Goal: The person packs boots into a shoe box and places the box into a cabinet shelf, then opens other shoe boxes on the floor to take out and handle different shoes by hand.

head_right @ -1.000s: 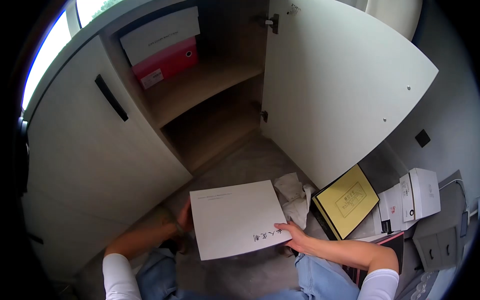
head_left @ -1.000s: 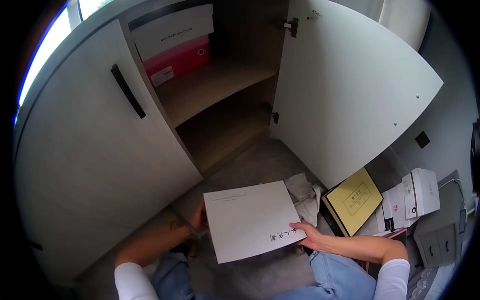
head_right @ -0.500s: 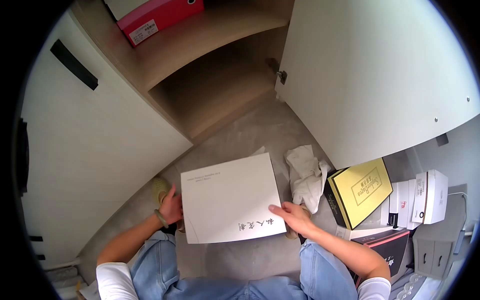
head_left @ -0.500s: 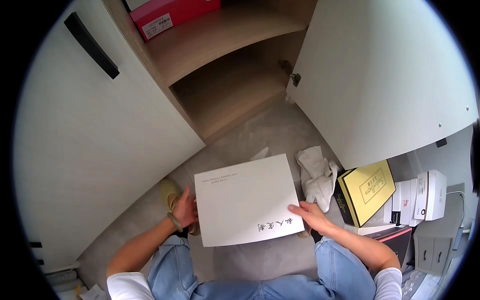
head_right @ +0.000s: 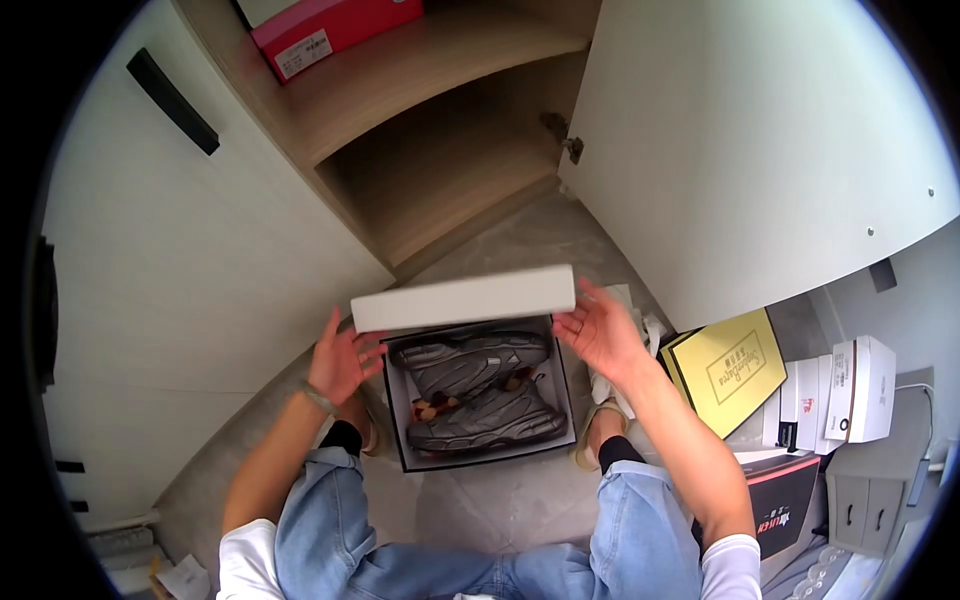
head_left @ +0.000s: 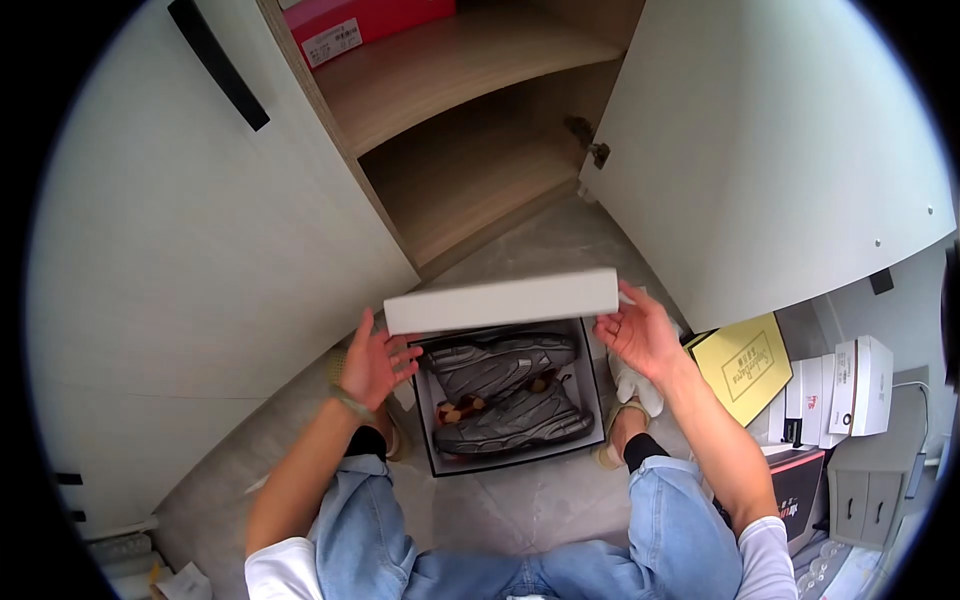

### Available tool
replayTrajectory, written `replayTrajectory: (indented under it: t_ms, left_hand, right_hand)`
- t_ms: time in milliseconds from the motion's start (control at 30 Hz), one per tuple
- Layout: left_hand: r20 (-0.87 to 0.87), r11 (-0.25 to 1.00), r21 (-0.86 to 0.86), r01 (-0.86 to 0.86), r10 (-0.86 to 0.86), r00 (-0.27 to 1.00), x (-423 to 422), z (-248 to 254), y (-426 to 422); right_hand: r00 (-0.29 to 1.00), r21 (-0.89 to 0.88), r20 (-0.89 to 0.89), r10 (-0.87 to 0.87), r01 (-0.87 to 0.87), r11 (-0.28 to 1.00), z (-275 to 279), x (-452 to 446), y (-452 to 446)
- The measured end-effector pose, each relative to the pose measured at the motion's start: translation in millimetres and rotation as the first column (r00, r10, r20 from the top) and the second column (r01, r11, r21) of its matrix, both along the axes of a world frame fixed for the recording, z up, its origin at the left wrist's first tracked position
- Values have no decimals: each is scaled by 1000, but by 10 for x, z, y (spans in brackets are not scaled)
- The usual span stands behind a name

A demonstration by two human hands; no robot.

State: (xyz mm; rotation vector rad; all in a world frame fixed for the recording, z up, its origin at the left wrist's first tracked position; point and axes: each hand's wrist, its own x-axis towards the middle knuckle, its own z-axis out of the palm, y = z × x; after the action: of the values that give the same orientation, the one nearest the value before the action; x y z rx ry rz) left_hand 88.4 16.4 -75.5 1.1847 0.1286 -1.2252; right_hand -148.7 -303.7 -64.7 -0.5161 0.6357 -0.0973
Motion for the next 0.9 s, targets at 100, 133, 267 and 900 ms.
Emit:
replayTrajectory:
  t_ms: [100,133,267,900]
  left_hand:
    - [166,999,-39,-26,32,986,-32,58,-28]
    - [164,999,-39,-28,34,986,-68,80,-40]
    - [542,955,131,268,-295,787,-249,-72,-137]
    - [803,822,485,300,-281,-526,-482,-226,-622]
  right_hand:
    - [996,-89,42,-77,81,993,312,53,137]
    - [996,-89,41,-76,79,993,287,38,154]
    - [997,-136,11,-79,80,988,70,-75,323]
    - [448,-859,-508,736,-329,-392,-487,-467,1017]
